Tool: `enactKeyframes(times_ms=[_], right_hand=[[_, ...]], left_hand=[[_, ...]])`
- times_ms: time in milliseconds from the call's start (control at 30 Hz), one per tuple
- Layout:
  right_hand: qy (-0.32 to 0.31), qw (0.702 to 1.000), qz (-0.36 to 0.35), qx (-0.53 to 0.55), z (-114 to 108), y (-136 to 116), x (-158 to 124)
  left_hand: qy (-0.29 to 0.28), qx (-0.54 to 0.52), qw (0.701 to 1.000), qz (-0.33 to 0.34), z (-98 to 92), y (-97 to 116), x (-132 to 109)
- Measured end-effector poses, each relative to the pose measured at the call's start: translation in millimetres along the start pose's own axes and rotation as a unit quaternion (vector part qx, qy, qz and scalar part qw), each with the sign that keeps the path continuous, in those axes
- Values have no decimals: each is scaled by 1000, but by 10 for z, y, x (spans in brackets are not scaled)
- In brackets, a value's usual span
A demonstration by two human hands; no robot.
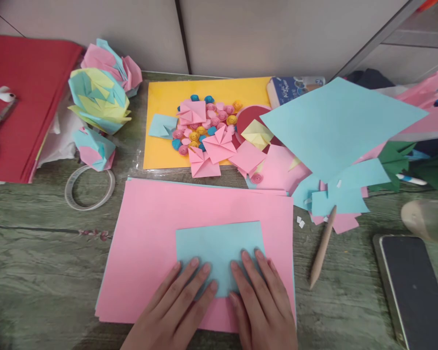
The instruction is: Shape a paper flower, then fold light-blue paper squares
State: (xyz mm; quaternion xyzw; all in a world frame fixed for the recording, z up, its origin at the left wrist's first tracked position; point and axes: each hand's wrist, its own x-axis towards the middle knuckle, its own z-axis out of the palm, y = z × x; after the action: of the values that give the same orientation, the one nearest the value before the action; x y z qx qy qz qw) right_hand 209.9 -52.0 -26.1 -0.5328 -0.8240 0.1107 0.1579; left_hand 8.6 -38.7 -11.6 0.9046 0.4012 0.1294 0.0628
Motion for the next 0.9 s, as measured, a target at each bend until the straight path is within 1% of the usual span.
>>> enactKeyframes(times_ms=[900], right_hand=[[1, 1000, 3, -6, 2, -5, 8]], left_hand=[[6, -12, 1000, -5, 4, 6, 11]])
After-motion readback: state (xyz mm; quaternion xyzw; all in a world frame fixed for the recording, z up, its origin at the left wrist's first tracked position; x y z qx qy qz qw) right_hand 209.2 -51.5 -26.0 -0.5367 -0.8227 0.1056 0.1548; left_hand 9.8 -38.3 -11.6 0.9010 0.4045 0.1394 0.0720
